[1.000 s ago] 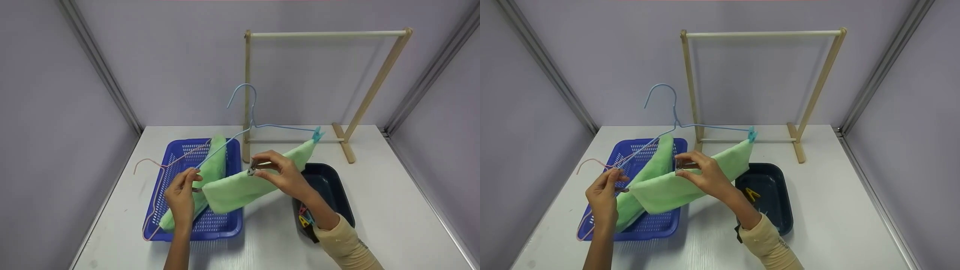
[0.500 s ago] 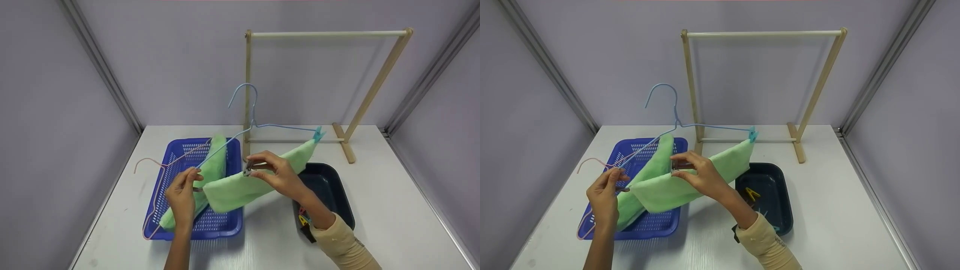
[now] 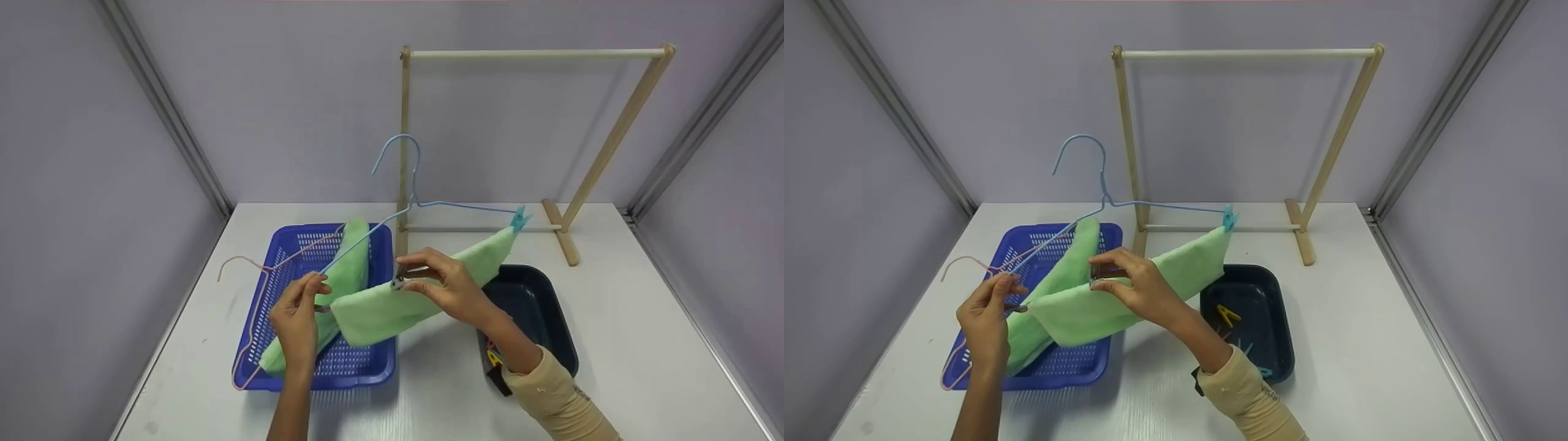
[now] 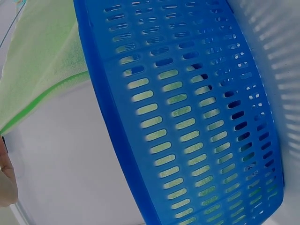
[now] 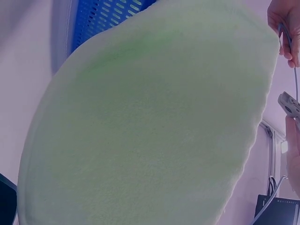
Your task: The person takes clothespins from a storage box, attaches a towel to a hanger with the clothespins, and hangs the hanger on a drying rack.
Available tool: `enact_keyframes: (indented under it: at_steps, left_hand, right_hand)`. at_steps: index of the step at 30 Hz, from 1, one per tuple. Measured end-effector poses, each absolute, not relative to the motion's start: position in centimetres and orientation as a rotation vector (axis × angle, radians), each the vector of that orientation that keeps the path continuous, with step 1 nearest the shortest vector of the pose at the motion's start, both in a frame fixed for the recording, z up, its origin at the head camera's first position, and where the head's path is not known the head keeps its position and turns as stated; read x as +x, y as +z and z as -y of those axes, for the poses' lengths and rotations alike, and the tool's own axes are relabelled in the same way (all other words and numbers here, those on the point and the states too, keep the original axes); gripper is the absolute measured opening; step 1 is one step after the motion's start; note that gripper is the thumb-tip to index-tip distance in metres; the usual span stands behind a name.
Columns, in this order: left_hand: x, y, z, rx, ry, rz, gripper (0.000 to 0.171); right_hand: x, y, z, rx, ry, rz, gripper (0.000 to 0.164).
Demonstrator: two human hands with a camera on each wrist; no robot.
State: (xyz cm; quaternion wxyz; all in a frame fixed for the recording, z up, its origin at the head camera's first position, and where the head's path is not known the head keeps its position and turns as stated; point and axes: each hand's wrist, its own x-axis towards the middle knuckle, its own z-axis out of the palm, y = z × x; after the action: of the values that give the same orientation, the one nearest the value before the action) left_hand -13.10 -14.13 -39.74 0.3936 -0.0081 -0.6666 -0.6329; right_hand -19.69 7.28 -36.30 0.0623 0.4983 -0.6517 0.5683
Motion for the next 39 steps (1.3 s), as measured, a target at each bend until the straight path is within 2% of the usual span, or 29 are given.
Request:
enact_keyframes:
  at_steps: [6, 12, 22, 39]
  left_hand:
    - [-13.1, -39.7, 14.1, -0.019, -1.613, 1.693, 0.013]
    - [-13.1, -39.7, 14.2, -0.026, -1.618, 1.688, 0.013]
    - [-13.0, -39.7, 14.1, -0.005, -1.638, 1.675, 0.013]
    - [-13.1, -39.7, 14.1, 0.004, -1.643, 1.68, 0.013]
  right_hand:
    - [-20.4, -37.5, -7.0, 1.505, 1.712, 1.96, 0.033]
    - [-19.7, -36.4, -6.2, 1.512, 1.707, 1.959, 0.031]
    - [-21.0, -38.7, -5.8, 1.514, 1.693, 1.966, 0.036]
    - [-20.6, -38.3, -5.1, 1.479, 1.697, 1.99, 0.035]
